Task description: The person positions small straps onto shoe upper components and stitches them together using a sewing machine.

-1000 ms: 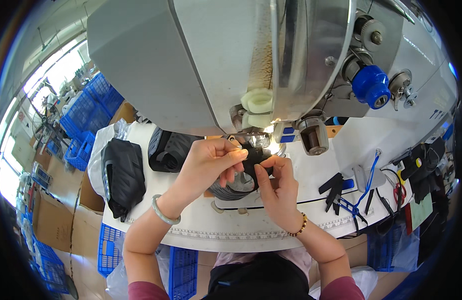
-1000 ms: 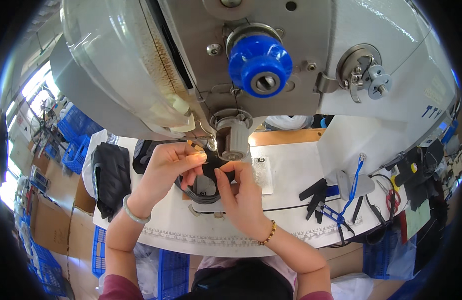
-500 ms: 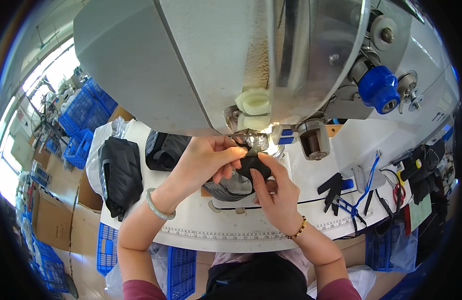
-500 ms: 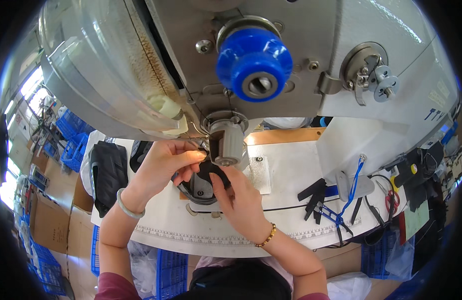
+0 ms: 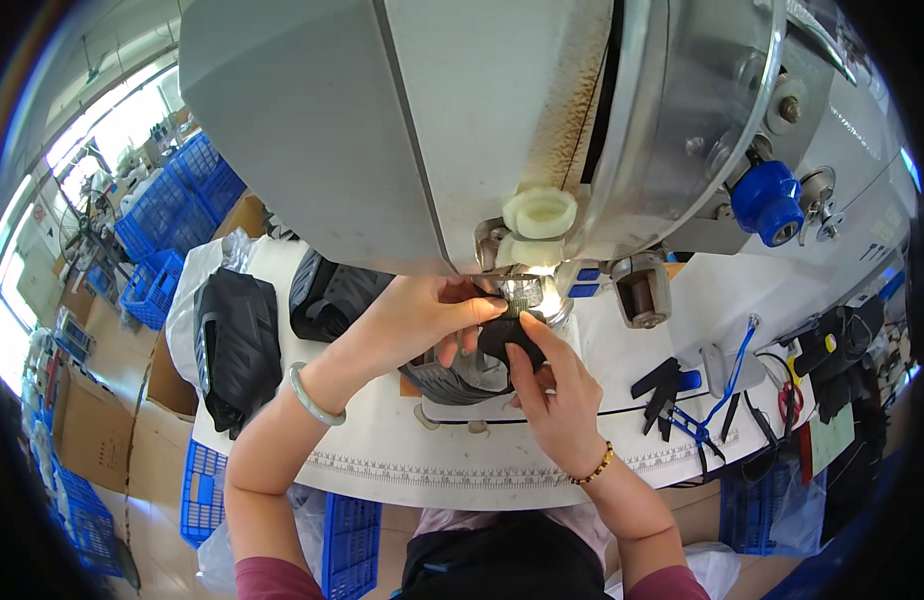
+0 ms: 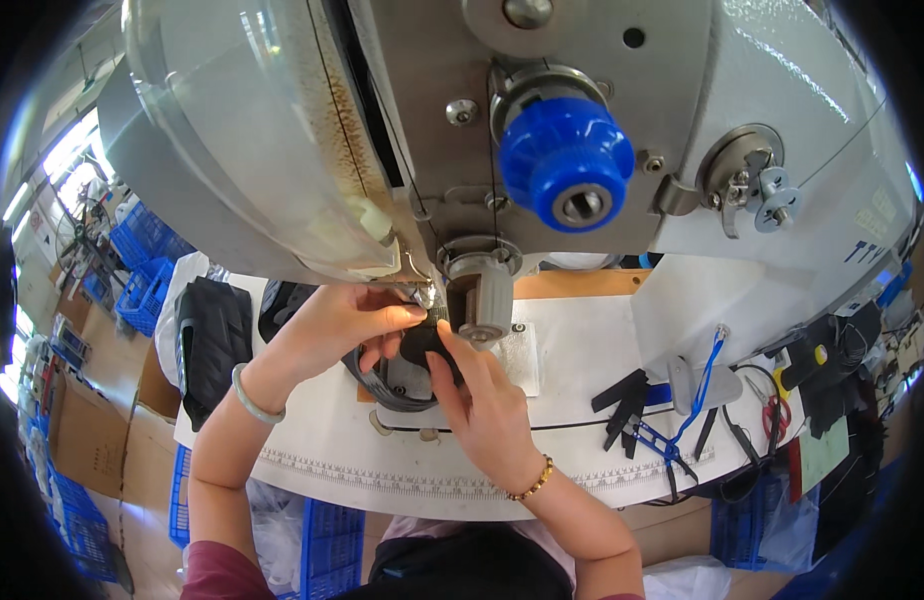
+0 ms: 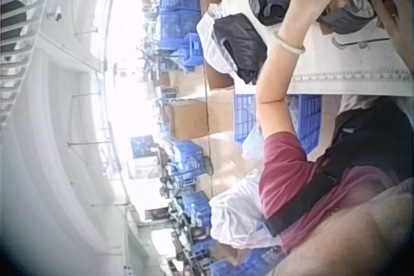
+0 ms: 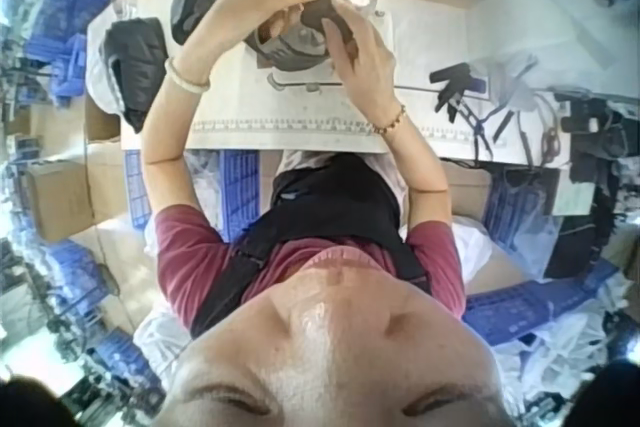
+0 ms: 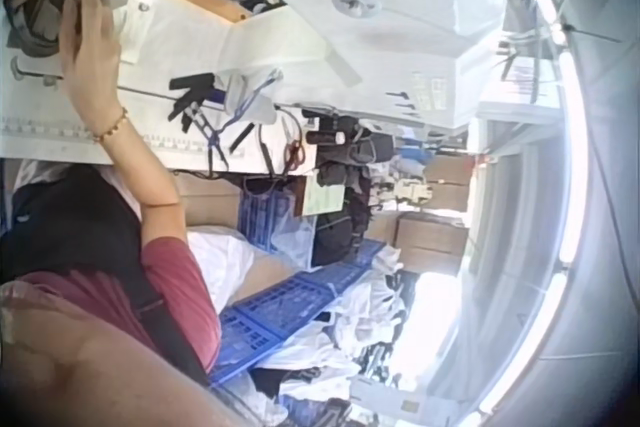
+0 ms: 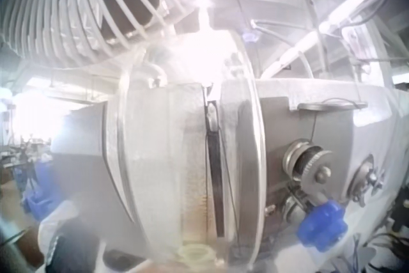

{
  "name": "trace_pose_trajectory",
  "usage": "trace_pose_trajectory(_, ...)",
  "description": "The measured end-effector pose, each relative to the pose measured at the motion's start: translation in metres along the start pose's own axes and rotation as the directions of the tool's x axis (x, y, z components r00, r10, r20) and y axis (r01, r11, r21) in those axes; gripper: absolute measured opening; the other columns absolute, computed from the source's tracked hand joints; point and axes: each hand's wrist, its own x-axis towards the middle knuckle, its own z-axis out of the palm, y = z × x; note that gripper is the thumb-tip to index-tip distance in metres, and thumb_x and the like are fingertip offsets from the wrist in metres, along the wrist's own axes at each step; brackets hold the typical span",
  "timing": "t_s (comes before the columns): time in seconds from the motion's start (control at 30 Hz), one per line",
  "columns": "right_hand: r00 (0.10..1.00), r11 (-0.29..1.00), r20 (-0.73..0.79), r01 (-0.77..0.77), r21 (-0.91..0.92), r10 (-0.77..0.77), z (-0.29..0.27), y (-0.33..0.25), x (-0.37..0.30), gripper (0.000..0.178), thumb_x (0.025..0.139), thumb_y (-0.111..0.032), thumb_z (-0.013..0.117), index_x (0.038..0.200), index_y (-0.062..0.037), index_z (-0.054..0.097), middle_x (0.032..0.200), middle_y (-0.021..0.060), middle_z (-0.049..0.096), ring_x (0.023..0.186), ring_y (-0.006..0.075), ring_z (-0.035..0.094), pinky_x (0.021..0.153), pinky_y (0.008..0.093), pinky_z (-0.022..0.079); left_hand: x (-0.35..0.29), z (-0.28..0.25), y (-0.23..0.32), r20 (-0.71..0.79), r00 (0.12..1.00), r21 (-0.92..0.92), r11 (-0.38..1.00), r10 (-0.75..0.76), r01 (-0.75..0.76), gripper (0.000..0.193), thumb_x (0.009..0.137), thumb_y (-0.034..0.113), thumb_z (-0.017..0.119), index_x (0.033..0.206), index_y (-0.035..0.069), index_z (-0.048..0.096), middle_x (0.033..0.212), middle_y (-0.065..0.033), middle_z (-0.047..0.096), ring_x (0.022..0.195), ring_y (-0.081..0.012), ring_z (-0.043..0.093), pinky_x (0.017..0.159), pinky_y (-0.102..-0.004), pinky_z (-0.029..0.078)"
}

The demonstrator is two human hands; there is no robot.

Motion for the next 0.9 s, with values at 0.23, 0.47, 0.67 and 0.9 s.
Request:
trace_pose_trajectory(0.23, 1.0, 1.0, -0.011, 0.004, -0.022, -0.005, 0.0, 0.002, 0.0, 0.04, 0.08, -0.005, 0.065, 0.119, -0.0061, 0.054, 0.073, 0.0077, 0.052, 0.048, 0.014, 0.05, 0.046, 0.0275, 0.042, 0.004, -0.001, -0.007, 0.02, 0.999, -0.096, 0.994, 0.049, -0.047, 0.013, 0.083, 0.01, 0.06, 0.089, -0.002, 0.06, 0.058, -0.0024, 0.054, 0.044, -0.0063, 0.046, 0.041, -0.0187, 0.036)
trace_pose_trajectory(0.47, 1.0, 1.0, 0.0, -0.005, -0.018, 0.005, 0.0, 0.001, 0.0, 0.039, 0.08, -0.005, 0.065, 0.117, -0.0059, 0.055, 0.07, 0.0068, 0.051, 0.047, 0.0146, 0.048, 0.045, 0.0277, 0.041, 0.004, -0.001, -0.009, -0.001, 1.0, -0.09, 0.996, 0.022, -0.022, 0.013, 0.083, 0.009, 0.06, 0.088, -0.002, 0.06, 0.057, -0.0021, 0.053, 0.044, -0.0067, 0.046, 0.042, -0.0191, 0.036)
trace_pose_trajectory(0.67, 0.997, 0.994, -0.02, 0.07, -0.082, -0.072, -0.001, 0.0, 0.005, 0.039, 0.079, -0.005, 0.066, 0.116, -0.0054, 0.055, 0.069, 0.0069, 0.051, 0.047, 0.0163, 0.048, 0.044, 0.0291, 0.041, 0.006, 0.001, -0.011, -0.005, 0.999, -0.183, 0.982, 0.043, -0.043, 0.011, 0.082, 0.006, 0.058, 0.088, -0.003, 0.059, 0.056, -0.0026, 0.052, 0.043, -0.0072, 0.046, 0.041, -0.0198, 0.035)
trace_pose_trajectory(0.9, 0.995, 0.988, 0.013, 0.1, -0.12, -0.099, -0.002, -0.004, 0.008, 0.042, 0.078, -0.004, 0.067, 0.118, -0.0035, 0.053, 0.069, 0.0081, 0.052, 0.048, 0.0167, 0.051, 0.043, 0.0292, 0.042, 0.007, -0.004, -0.012, -0.014, 0.998, -0.141, 0.989, 0.054, -0.055, 0.01, 0.082, 0.006, 0.057, 0.087, -0.003, 0.058, 0.055, -0.0031, 0.051, 0.043, -0.0076, 0.046, 0.041, -0.0195, 0.035)
